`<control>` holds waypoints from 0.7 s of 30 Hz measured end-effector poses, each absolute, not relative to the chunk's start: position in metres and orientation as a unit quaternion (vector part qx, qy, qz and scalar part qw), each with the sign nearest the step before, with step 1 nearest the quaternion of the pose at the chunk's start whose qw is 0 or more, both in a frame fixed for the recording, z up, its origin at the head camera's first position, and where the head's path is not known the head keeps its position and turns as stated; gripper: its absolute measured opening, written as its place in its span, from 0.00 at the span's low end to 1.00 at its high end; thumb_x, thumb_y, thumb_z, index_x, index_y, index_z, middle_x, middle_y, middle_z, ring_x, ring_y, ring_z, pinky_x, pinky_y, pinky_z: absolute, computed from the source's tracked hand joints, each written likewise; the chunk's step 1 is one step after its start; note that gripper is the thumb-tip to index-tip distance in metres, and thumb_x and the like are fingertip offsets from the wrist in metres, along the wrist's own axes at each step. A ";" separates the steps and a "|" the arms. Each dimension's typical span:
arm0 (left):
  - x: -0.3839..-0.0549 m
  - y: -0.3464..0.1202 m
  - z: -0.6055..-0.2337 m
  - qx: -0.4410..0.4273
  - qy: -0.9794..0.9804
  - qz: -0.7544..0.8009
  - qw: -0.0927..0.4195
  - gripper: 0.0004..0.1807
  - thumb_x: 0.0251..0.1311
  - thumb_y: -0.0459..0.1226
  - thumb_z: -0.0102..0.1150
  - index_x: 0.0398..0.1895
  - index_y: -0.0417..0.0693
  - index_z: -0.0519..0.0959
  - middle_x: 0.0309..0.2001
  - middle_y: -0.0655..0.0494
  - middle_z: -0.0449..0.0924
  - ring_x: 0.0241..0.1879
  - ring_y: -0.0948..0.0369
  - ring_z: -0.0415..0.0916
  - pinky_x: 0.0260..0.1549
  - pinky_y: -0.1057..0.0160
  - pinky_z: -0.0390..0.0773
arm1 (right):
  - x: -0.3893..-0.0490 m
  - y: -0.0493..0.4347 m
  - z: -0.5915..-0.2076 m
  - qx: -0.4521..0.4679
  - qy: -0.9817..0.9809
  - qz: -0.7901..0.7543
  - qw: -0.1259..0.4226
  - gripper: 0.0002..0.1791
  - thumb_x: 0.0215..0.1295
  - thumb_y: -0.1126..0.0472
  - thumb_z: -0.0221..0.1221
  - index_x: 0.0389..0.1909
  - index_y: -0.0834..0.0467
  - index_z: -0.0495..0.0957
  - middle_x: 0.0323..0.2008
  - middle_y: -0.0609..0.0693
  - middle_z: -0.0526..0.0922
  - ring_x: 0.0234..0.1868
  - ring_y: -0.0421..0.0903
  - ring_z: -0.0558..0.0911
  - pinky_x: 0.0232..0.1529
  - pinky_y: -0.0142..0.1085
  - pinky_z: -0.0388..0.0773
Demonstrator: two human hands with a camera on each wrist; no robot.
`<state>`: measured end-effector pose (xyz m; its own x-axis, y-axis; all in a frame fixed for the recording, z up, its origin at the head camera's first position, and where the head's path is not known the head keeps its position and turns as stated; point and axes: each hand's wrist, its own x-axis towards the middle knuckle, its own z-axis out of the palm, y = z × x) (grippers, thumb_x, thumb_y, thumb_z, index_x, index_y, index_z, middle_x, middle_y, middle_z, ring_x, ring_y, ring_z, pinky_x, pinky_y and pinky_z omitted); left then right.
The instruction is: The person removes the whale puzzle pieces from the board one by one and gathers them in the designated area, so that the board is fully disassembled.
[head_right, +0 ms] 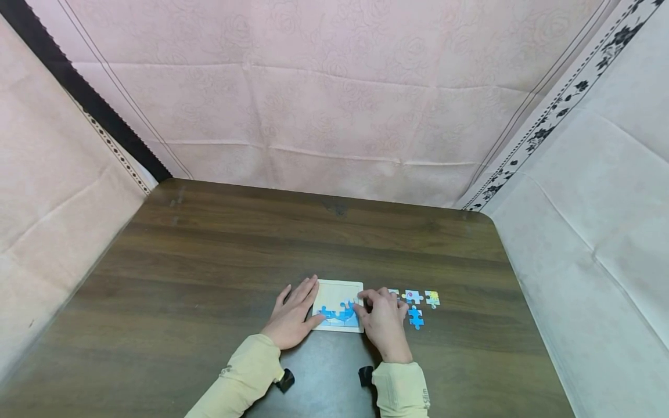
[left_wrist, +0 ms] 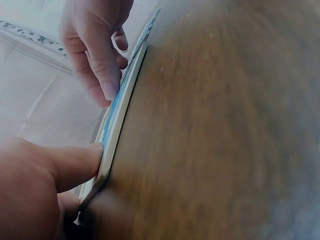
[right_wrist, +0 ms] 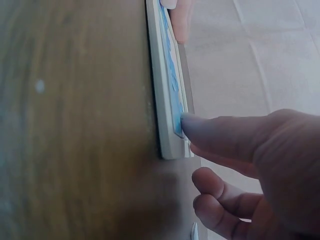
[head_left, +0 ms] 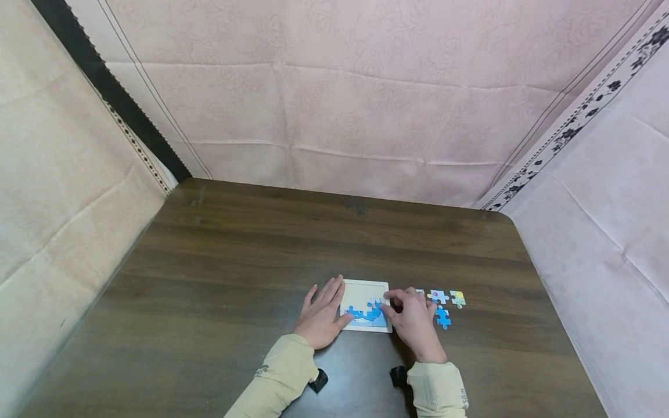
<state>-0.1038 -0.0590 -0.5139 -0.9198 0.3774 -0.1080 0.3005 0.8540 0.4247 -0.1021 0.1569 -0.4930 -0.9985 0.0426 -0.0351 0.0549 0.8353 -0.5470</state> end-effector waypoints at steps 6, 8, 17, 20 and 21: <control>-0.105 -0.059 -0.515 0.174 0.959 0.201 0.096 0.43 0.68 0.59 0.48 0.77 0.48 0.50 0.78 0.56 0.41 0.76 0.56 0.39 0.71 0.45 0.37 | -0.102 0.157 -0.493 0.027 0.957 -0.288 0.017 0.12 0.57 0.55 0.70 0.42 0.51 0.86 0.36 0.49 0.77 0.44 0.51 0.69 0.56 0.57 0.51; -0.105 -0.059 -0.515 0.175 0.959 0.200 0.096 0.43 0.68 0.59 0.48 0.77 0.48 0.50 0.78 0.56 0.41 0.76 0.56 0.39 0.71 0.45 0.37 | -0.102 0.157 -0.492 0.027 0.957 -0.289 0.018 0.11 0.57 0.56 0.70 0.41 0.51 0.86 0.35 0.49 0.76 0.44 0.51 0.69 0.56 0.57 0.50; -0.104 -0.058 -0.516 0.175 0.959 0.202 0.093 0.43 0.68 0.58 0.48 0.77 0.47 0.50 0.78 0.56 0.42 0.76 0.56 0.40 0.71 0.45 0.37 | -0.101 0.158 -0.491 0.032 0.956 -0.290 0.023 0.14 0.56 0.57 0.71 0.44 0.51 0.85 0.37 0.50 0.77 0.46 0.52 0.69 0.58 0.60 0.49; -0.104 -0.058 -0.515 0.175 0.959 0.203 0.092 0.43 0.68 0.58 0.48 0.77 0.47 0.50 0.78 0.56 0.42 0.76 0.56 0.40 0.71 0.45 0.38 | -0.102 0.158 -0.491 0.032 0.957 -0.288 0.023 0.18 0.56 0.57 0.71 0.48 0.51 0.84 0.39 0.51 0.77 0.46 0.52 0.70 0.59 0.60 0.49; -0.104 -0.058 -0.515 0.176 0.959 0.203 0.092 0.43 0.68 0.58 0.48 0.77 0.47 0.50 0.78 0.56 0.42 0.76 0.56 0.40 0.71 0.45 0.38 | -0.102 0.158 -0.491 0.030 0.957 -0.287 0.021 0.18 0.55 0.58 0.71 0.49 0.52 0.84 0.39 0.51 0.77 0.46 0.53 0.70 0.58 0.60 0.50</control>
